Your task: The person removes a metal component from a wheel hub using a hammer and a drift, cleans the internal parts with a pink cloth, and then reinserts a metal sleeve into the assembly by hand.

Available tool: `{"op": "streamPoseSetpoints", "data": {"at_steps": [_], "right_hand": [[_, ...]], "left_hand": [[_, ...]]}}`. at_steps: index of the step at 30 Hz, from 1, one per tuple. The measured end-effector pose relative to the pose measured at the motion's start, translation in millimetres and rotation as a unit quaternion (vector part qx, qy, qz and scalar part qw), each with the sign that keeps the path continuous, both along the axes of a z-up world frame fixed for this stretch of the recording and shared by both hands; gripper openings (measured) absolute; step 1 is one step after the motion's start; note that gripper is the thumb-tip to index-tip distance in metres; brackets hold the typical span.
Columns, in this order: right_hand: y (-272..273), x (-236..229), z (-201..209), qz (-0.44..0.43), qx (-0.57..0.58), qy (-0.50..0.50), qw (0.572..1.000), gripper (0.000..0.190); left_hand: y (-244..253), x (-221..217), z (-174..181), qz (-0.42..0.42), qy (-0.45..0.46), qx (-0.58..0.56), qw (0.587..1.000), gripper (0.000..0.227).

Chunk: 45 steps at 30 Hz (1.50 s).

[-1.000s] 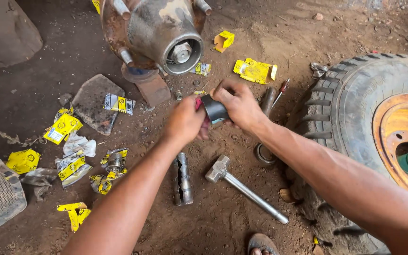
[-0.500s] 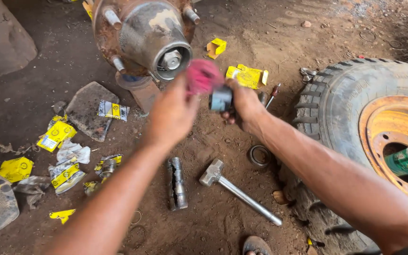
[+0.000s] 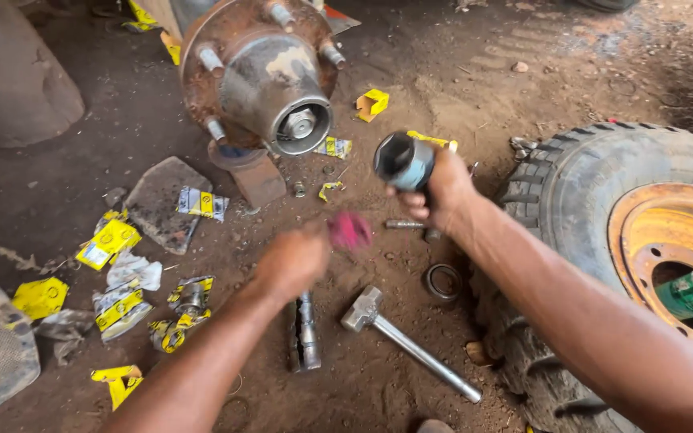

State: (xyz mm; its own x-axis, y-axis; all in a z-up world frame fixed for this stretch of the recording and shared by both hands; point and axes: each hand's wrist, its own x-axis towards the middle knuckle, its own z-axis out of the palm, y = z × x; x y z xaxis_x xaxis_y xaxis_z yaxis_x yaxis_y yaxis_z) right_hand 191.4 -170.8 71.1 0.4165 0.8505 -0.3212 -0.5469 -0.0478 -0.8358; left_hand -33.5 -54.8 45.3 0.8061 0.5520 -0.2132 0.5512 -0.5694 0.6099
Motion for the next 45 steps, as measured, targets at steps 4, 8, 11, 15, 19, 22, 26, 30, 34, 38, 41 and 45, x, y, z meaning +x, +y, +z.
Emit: {"op": "streamPoseSetpoints", "data": {"at_steps": [4,8,11,15,19,22,26,30,34,38,41,45], "right_hand": [[-1,-17,-13,-0.001,-0.044,0.014,0.999,0.052],[4,-31,-13,0.032,-0.057,-0.025,0.998,0.054],[5,-44,-11,0.066,-0.099,-0.106,0.987,0.048],[1,-64,1,0.077,-0.155,-0.161,0.972,0.045],[3,-74,10,-0.012,-0.083,-0.323,0.943,0.034],[1,-64,8,-0.034,-0.034,-0.383,0.923,0.027],[-3,-39,-10,-0.017,0.198,-0.547,0.813,0.026],[-8,-13,-32,-0.015,0.201,-0.448,0.871,0.030],[6,15,-65,-0.066,0.176,-0.129,0.974,0.037],[-6,29,-75,0.093,0.234,0.013,0.968,0.057],[-5,20,-59,0.023,0.139,0.002,0.990,0.065],[2,-13,-33,-0.031,0.034,-0.032,0.998,0.049]], "left_hand": [[5,11,18,0.080,-0.335,0.046,0.938,0.059],[-6,32,13,-0.051,-0.495,0.143,0.855,0.050],[4,28,-4,-0.171,-0.469,0.227,0.836,0.061],[11,26,-10,-0.160,-0.252,0.274,0.914,0.063],[1,22,10,-0.054,-0.341,0.038,0.938,0.054],[-11,23,31,0.057,-0.270,-0.202,0.940,0.042],[-17,33,18,0.047,-0.296,-0.360,0.884,0.022],[-20,38,10,0.053,-0.190,-0.520,0.831,0.038],[-15,36,21,-0.203,-0.124,-0.426,0.873,0.049],[-2,36,27,-0.284,0.044,-0.180,0.941,0.052],[16,18,24,-0.169,0.157,-0.143,0.963,0.044],[59,-11,-2,-0.066,0.287,0.043,0.955,0.044]]}}
